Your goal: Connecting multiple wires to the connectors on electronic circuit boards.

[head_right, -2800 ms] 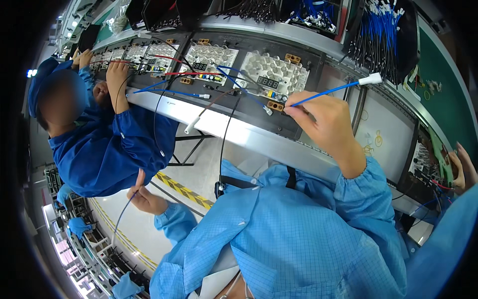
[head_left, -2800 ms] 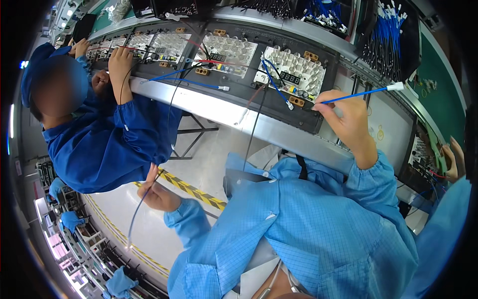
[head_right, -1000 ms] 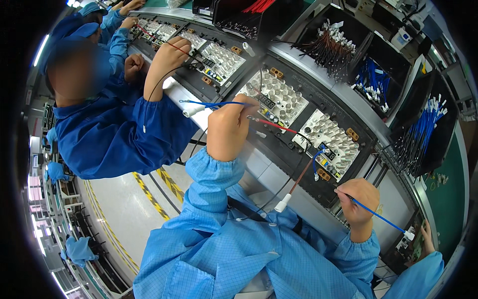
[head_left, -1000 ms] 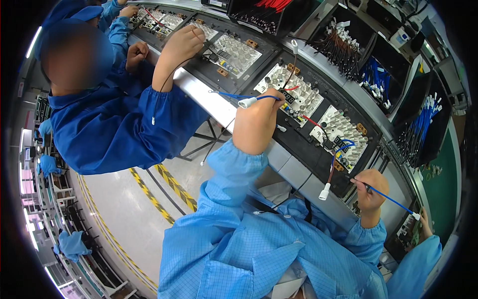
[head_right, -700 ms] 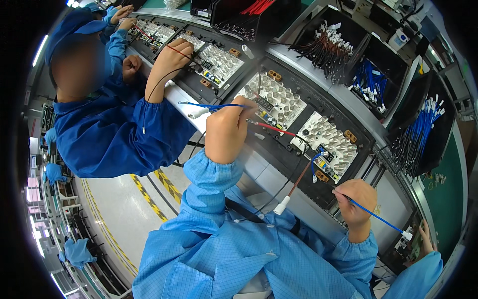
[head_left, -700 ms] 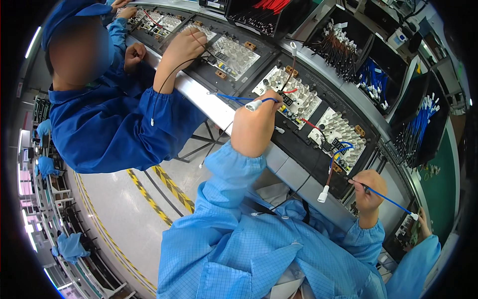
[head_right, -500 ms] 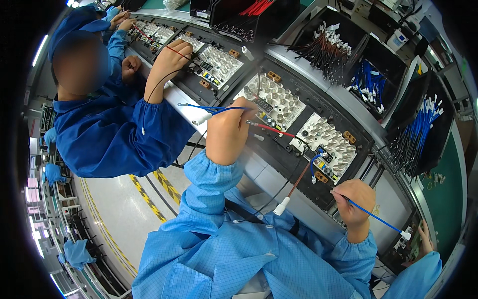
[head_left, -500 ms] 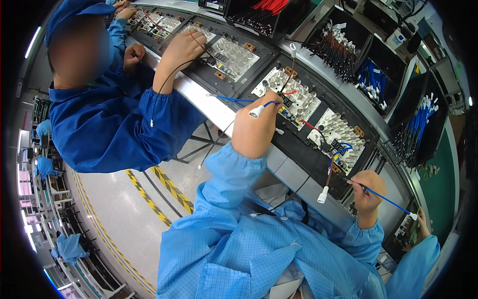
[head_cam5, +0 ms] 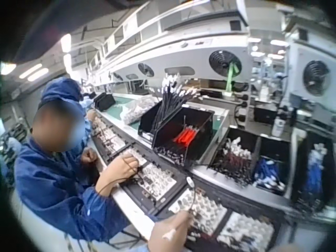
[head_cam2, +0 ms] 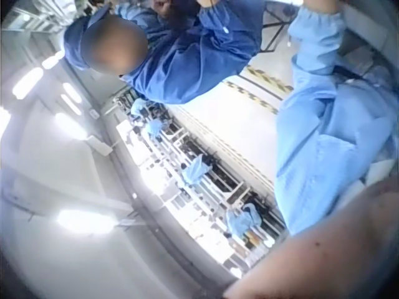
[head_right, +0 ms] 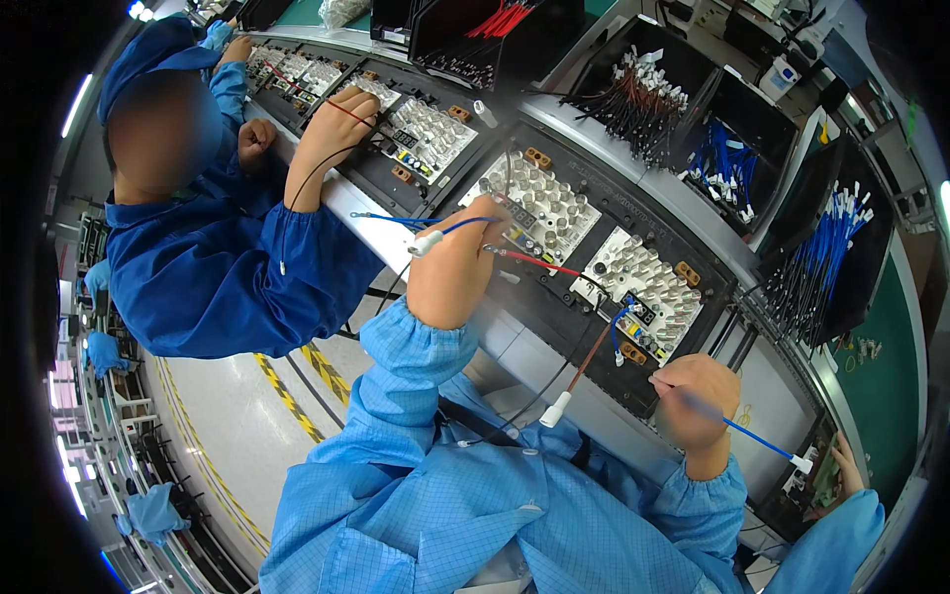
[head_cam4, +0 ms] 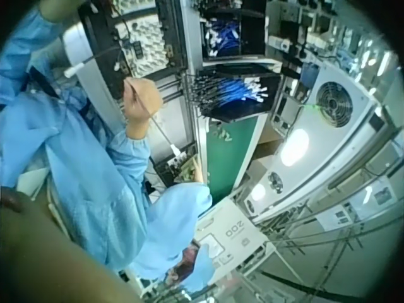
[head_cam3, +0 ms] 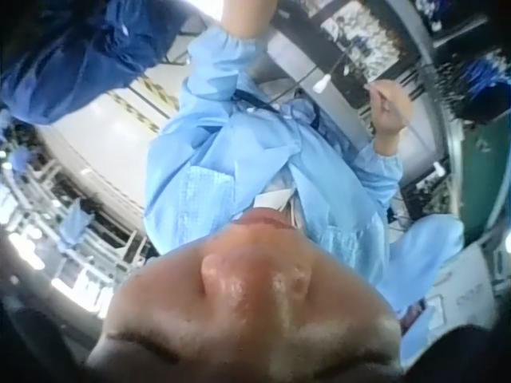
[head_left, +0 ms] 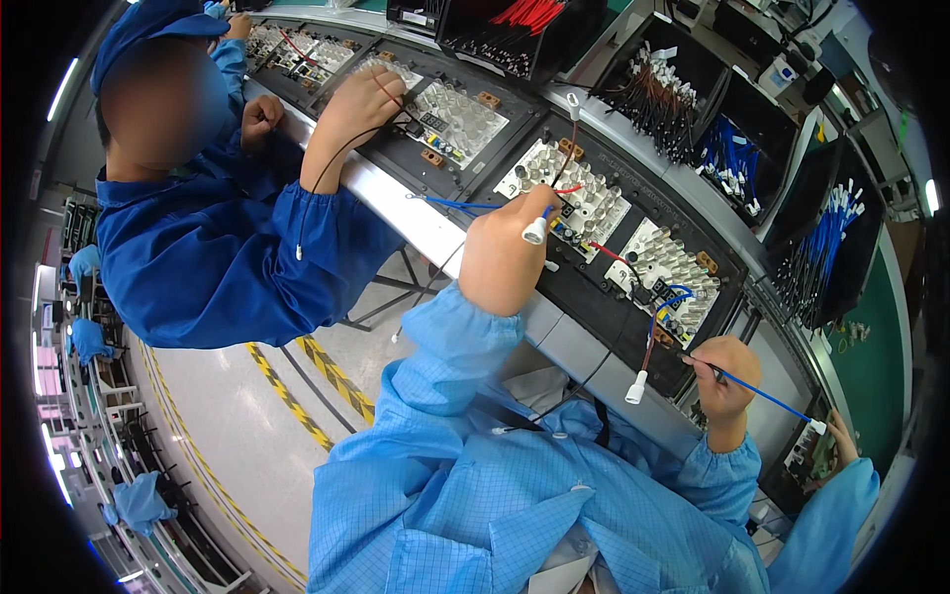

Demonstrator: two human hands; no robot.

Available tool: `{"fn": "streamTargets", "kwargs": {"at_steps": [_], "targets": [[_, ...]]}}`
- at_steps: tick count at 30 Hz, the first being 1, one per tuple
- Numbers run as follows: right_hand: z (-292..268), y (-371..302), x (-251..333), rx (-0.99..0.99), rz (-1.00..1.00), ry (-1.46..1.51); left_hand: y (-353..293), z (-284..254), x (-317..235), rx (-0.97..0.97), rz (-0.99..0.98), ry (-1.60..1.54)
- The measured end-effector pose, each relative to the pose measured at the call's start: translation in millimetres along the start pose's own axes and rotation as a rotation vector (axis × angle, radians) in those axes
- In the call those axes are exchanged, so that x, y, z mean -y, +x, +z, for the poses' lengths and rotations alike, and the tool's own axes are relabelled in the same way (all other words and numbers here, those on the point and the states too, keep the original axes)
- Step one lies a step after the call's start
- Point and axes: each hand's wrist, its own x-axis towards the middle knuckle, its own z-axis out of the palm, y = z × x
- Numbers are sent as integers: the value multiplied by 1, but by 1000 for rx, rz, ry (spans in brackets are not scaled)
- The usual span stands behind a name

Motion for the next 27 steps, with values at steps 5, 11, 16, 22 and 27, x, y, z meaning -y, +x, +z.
{"fn": "streamTargets", "kwargs": {"at_steps": [5, 11, 16, 22, 27], "targets": [[-2, -5, -6, 0, 5, -11, -1, 9, 1, 53, 0, -45], [0, -24, -47, -209, 133, 202, 4, 34, 1, 39, -33, -49], [-2, -25, -75, -251, 222, 109, -1, 58, 3, 76, -39, 5], [0, -13, -79, -157, 198, -30, -8, 63, -11, 92, -74, -11], [-2, -17, -91, -166, 166, -99, -25, 57, -25, 66, -182, -6]]}}
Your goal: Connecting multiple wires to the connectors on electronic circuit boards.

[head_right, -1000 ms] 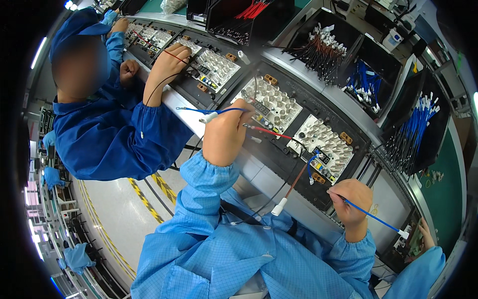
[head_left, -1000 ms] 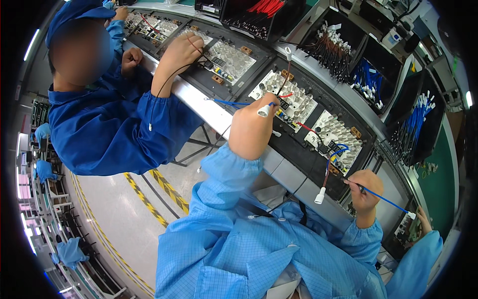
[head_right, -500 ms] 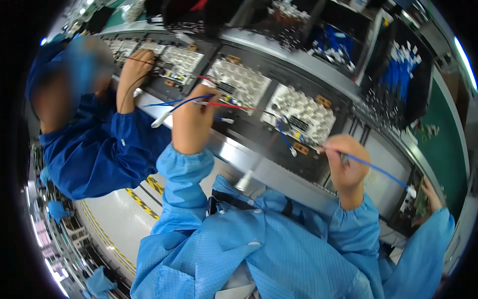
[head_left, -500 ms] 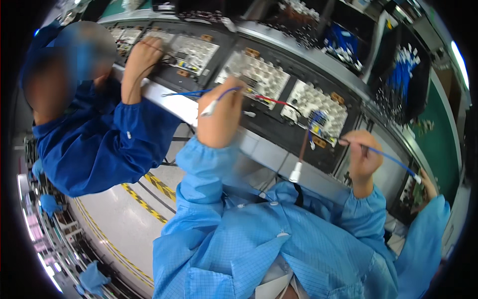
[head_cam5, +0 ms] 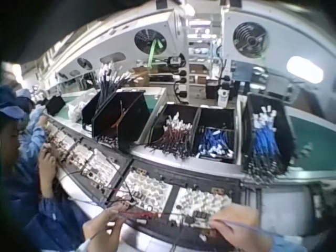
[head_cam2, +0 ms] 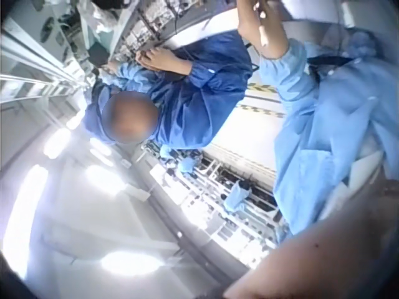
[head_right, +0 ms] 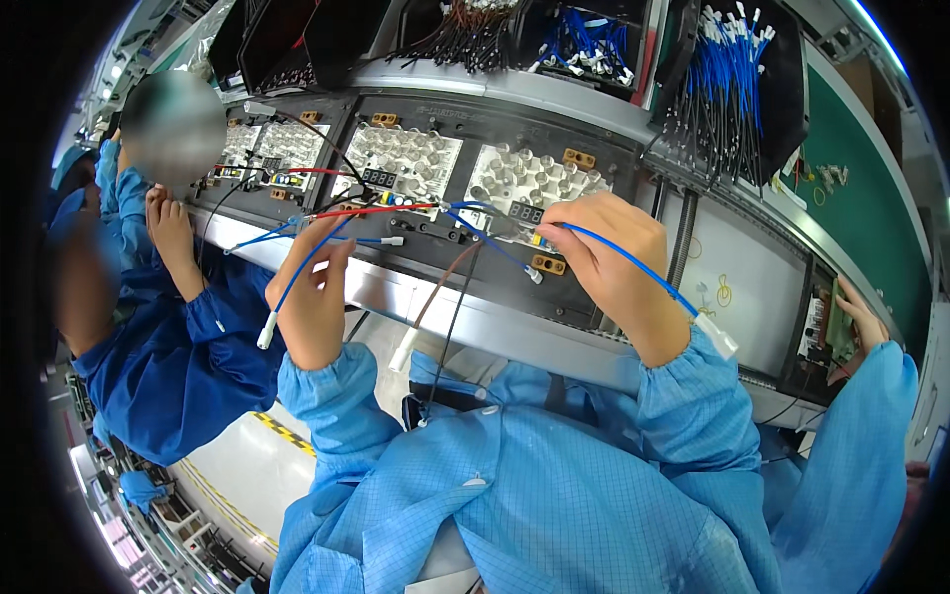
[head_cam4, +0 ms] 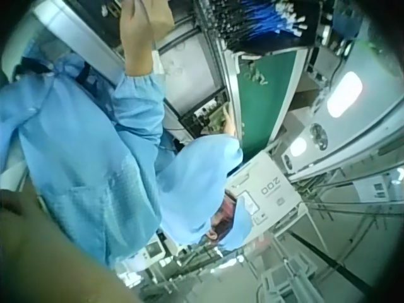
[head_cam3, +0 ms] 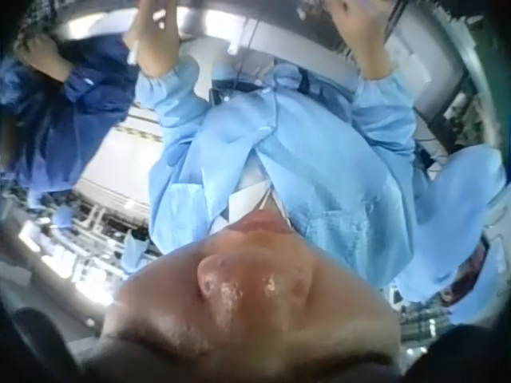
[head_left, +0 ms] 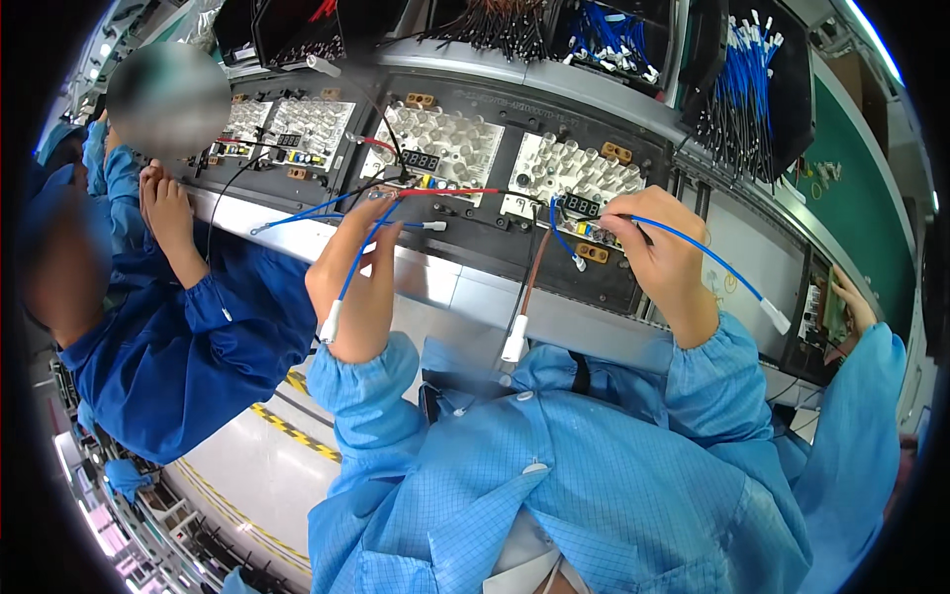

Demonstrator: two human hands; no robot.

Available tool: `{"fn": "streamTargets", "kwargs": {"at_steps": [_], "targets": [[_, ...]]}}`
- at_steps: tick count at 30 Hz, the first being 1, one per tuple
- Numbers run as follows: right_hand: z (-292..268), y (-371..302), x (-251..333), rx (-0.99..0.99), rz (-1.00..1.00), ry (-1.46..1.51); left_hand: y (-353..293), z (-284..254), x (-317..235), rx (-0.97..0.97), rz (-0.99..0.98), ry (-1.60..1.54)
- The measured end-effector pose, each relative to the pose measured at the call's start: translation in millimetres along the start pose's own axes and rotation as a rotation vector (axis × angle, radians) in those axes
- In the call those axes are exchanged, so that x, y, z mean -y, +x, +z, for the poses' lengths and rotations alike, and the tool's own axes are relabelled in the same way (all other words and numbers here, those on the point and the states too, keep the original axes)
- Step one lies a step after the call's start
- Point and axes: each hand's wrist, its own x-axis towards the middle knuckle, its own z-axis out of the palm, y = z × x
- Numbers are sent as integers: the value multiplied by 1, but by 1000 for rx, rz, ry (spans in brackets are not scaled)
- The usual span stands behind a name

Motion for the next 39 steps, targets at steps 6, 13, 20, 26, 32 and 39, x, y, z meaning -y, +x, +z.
{"fn": "streamTargets", "kwargs": {"at_steps": [6, 13, 20, 26, 32, 39], "targets": [[1, 0, -3, 45, 0, -89, -31, -16, 8, -136, 18, -56], [0, 2, 0, 75, -1, -130, -55, -44, 15, -226, 170, 115], [-2, 0, 9, 106, -64, -217, -52, -69, 14, -280, 215, 195], [-44, -42, 27, 87, -78, -278, -87, -60, -12, -287, 244, 205], [-79, -69, 38, 80, -109, -333, -95, -63, -17, -209, 165, 235], [-91, -82, 30, 9, -70, -342, -75, -55, 13, 7, 212, 140]]}}
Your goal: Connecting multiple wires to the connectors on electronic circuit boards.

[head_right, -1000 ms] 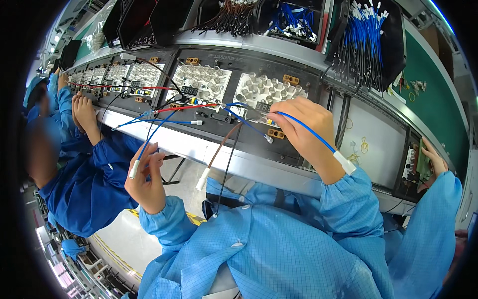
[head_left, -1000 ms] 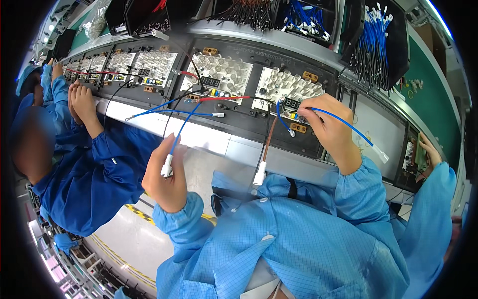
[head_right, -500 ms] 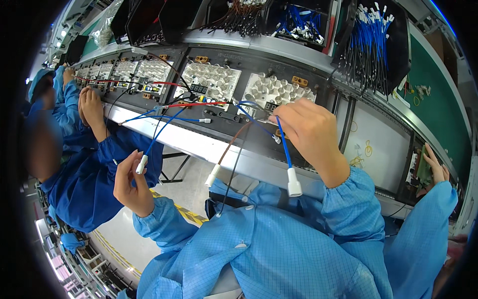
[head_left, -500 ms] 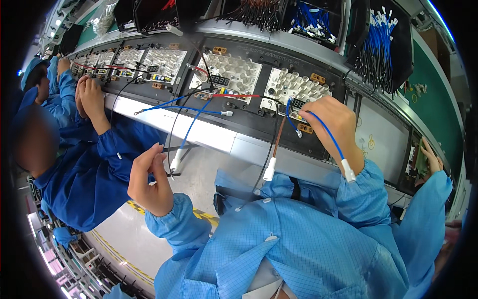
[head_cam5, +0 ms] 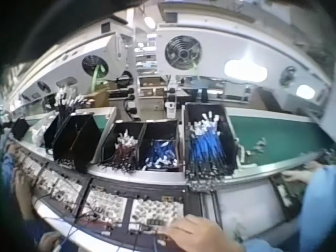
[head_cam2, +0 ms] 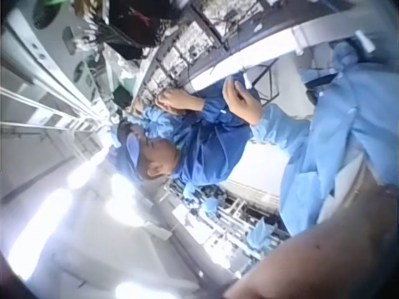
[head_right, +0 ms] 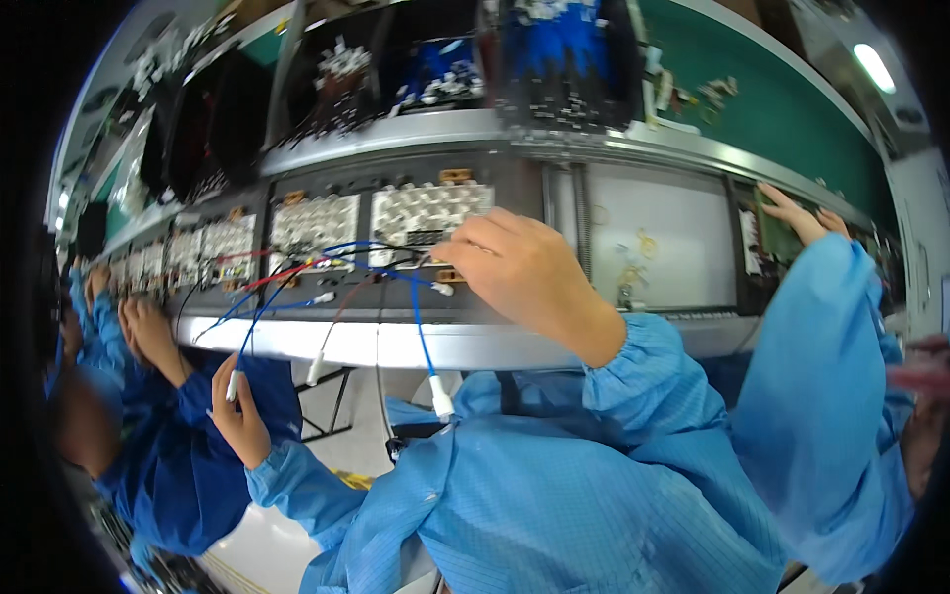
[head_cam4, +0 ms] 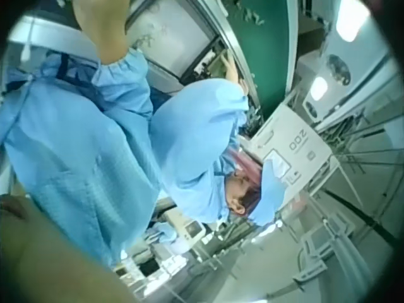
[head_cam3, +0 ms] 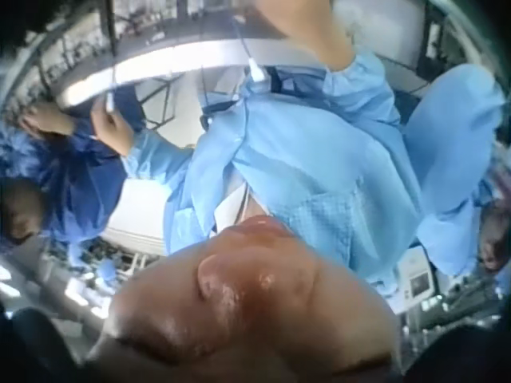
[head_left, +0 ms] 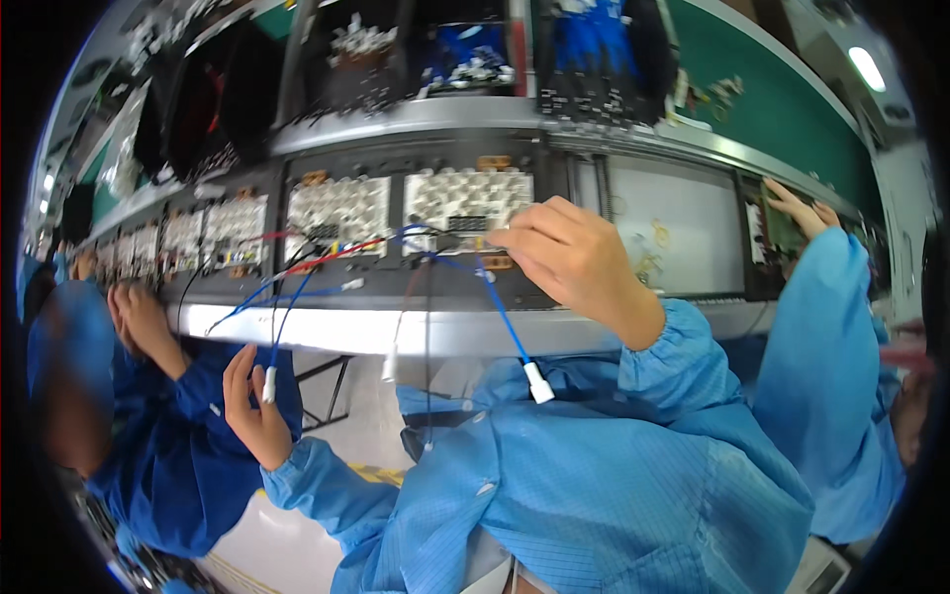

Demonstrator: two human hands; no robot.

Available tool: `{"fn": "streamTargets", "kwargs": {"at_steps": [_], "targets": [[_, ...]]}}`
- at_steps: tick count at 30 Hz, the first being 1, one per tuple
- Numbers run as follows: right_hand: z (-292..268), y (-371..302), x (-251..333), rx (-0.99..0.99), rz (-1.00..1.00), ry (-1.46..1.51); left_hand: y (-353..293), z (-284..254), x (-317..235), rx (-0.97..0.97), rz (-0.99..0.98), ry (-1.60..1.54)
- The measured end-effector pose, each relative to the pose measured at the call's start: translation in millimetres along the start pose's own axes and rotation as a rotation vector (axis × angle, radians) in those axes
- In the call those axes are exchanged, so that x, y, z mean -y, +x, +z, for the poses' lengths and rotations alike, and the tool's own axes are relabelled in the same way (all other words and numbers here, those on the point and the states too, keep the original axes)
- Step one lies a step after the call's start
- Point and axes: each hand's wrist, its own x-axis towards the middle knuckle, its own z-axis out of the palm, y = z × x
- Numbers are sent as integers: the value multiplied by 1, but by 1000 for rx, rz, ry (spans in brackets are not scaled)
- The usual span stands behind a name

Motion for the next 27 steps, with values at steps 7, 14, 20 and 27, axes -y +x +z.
{"fn": "streamTargets", "kwargs": {"at_steps": [7, 14, 20, 27], "targets": [[-10, -40, -33, 14, 649, 236, 10, 24, 12, 123, 32, -19], [-5, -47, -45, 383, 1159, 849, 20, 49, 8, 166, 192, 6], [9, -49, -48, 433, 1123, 927, 18, 63, 15, 247, 142, 266], [12, -54, -44, 310, 1090, 887, 16, 71, 5, 213, 82, 395]]}}
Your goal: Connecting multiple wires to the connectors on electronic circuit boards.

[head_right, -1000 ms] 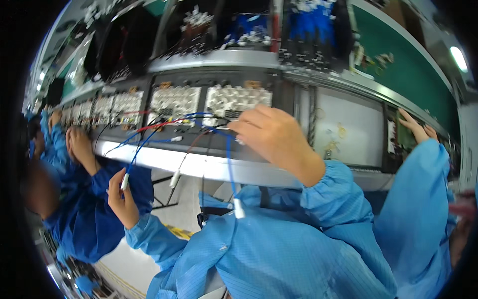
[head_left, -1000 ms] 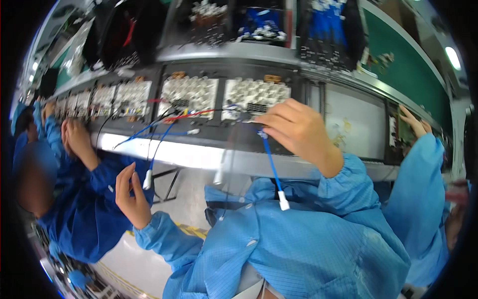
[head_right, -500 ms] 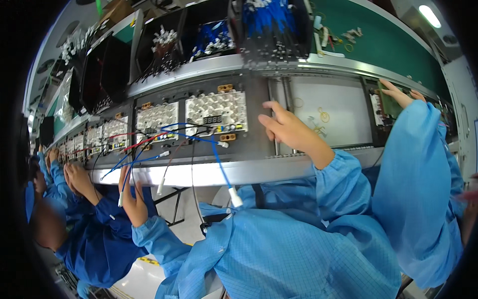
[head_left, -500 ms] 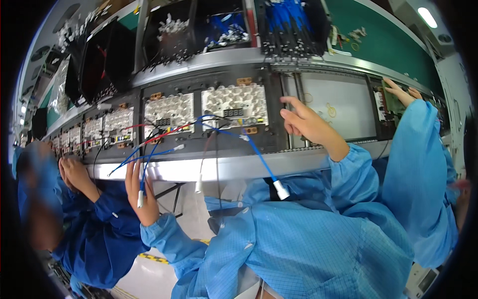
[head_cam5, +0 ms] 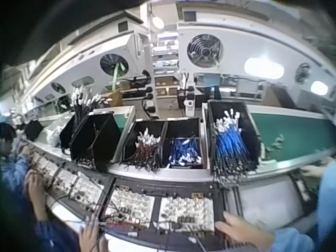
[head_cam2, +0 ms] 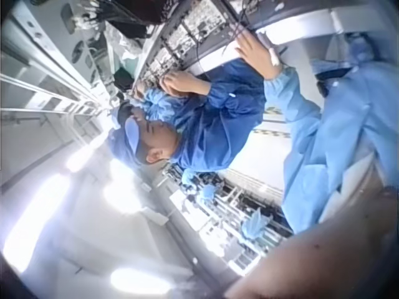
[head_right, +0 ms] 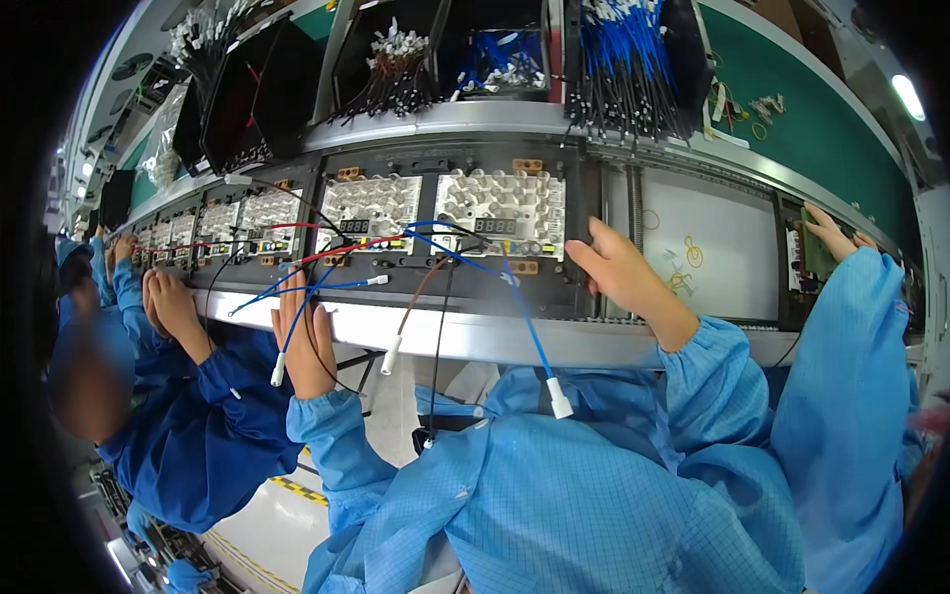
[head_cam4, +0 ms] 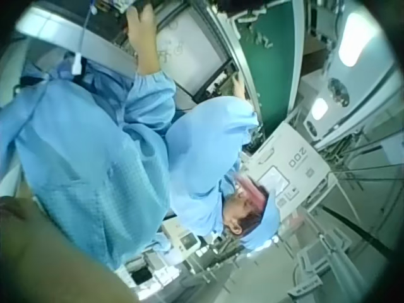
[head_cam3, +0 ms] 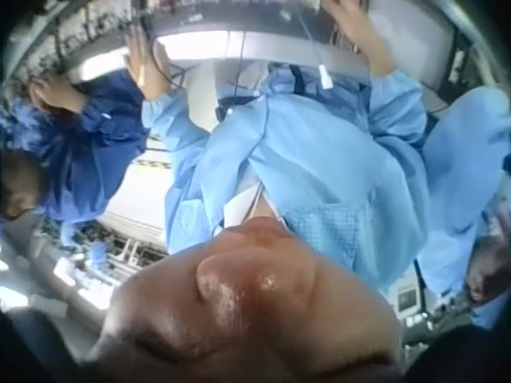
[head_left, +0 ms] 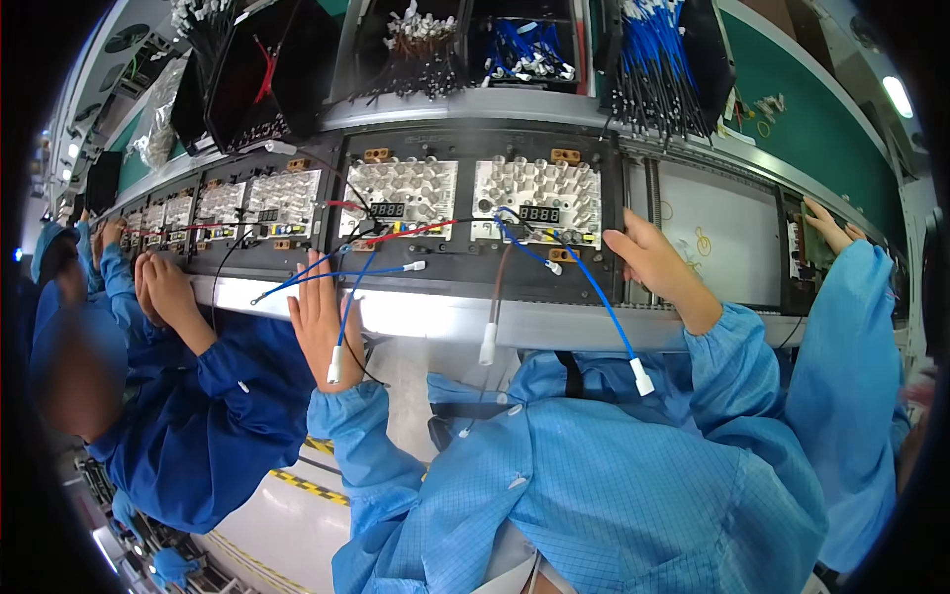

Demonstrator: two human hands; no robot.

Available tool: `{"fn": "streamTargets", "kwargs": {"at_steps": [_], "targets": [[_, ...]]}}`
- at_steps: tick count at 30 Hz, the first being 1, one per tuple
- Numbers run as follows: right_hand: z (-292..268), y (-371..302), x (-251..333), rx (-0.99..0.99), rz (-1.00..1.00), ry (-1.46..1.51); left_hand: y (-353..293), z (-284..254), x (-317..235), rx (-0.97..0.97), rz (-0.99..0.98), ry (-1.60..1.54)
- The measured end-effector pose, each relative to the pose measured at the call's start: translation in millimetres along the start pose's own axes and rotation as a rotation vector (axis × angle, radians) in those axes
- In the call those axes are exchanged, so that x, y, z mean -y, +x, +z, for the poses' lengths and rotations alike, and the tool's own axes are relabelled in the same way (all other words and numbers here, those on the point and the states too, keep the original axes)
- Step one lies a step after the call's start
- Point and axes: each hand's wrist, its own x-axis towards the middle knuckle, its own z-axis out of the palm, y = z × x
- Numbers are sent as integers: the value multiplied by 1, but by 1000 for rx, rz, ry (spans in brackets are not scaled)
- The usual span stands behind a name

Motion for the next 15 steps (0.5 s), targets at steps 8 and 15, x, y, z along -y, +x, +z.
{"fn": "streamTargets", "kwargs": {"at_steps": [8, 15], "targets": [[0, -10, 0, -32, -15, -28, -5, 3, -3, 3, -9, 19], [-24, -15, -18, -106, -45, -71, -3, 1, -9, 17, 7, 55]]}}
